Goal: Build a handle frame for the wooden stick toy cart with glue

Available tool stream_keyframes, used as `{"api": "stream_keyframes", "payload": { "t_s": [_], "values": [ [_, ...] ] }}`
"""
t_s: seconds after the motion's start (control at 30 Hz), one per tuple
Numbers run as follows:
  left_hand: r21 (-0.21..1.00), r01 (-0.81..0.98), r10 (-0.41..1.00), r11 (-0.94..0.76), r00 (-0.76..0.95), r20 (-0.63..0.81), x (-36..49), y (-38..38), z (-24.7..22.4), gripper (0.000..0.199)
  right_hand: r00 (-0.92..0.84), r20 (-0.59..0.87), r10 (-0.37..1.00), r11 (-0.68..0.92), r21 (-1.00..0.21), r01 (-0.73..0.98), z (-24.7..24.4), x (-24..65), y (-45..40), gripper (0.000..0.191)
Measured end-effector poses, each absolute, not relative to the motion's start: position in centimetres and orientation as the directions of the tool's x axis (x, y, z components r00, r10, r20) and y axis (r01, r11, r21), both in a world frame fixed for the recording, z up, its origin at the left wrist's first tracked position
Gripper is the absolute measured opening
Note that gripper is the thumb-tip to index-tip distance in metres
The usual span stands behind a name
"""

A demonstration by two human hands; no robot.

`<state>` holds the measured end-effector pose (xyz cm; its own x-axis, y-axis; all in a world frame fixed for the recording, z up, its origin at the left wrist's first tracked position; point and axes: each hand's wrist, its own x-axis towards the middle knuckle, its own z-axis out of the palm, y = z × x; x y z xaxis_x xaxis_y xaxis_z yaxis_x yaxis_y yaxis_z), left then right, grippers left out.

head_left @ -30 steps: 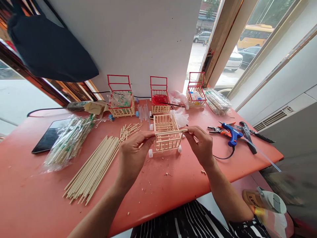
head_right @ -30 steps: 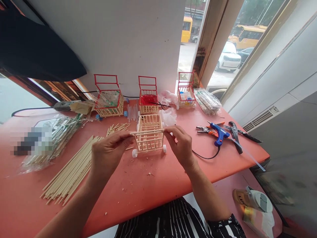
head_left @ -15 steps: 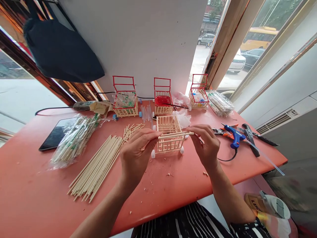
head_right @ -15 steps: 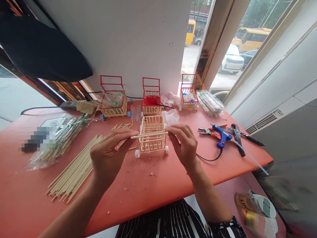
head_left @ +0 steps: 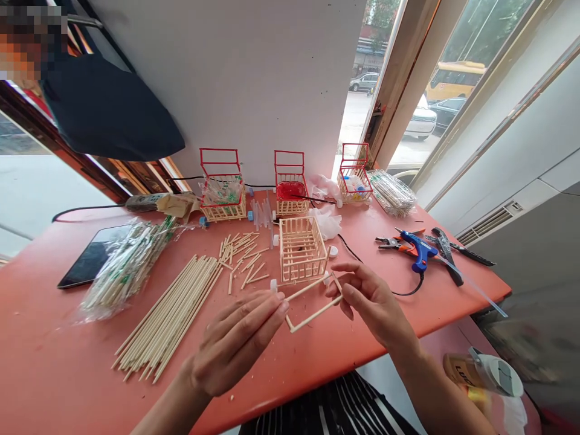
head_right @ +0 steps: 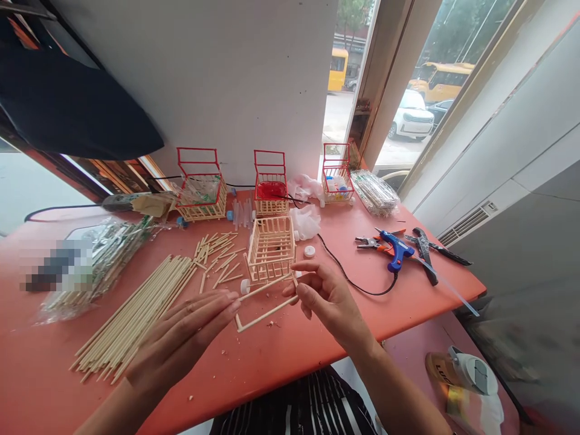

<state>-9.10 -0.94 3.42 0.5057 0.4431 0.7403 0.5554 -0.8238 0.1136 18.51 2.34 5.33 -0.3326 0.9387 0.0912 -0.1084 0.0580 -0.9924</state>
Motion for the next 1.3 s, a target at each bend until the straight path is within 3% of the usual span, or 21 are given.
{"api": "stream_keyframes", "payload": {
  "t_s": [0.17,0.3,0.4,0.57,0.93,1.3],
  "values": [
    [0.144,0.554,0.433,-0.820,0.435,0.790,-8.1,-1.0,3.0,0.044,-0.290,0.057,0.955,0.052,-0.998,-0.027,4.6,18.1,2.3,0.031],
    [0.464,0.591,0.651,-0.660,0.142,0.746,-5.9,-0.6,3.6,0.031,-0.257,0.105,0.961,0.122,-0.991,0.052,3.7,17.2,2.4,0.026],
    [0.575,0.611,0.765,-0.544,0.080,0.639,-4.4,-0.3,4.2,0.017,-0.262,0.161,0.952,0.193,-0.976,0.101,3.2,16.4,2.3,0.021],
    [0.485,0.669,0.752,-0.563,0.172,0.636,-2.8,0.3,4.6,0.008,-0.260,0.268,0.928,0.316,-0.934,0.165,3.2,15.6,1.9,0.013],
    [0.378,0.741,0.704,-0.555,0.176,0.688,-2.0,0.3,3.6,0.008,-0.218,0.449,0.867,0.499,-0.787,0.363,2.8,14.9,1.5,0.011],
    [0.406,0.689,0.652,-0.600,0.127,0.748,-2.0,0.4,3.6,0.008,-0.220,0.454,0.863,0.504,-0.774,0.383,2.8,14.4,1.2,0.010]
  ]
}}
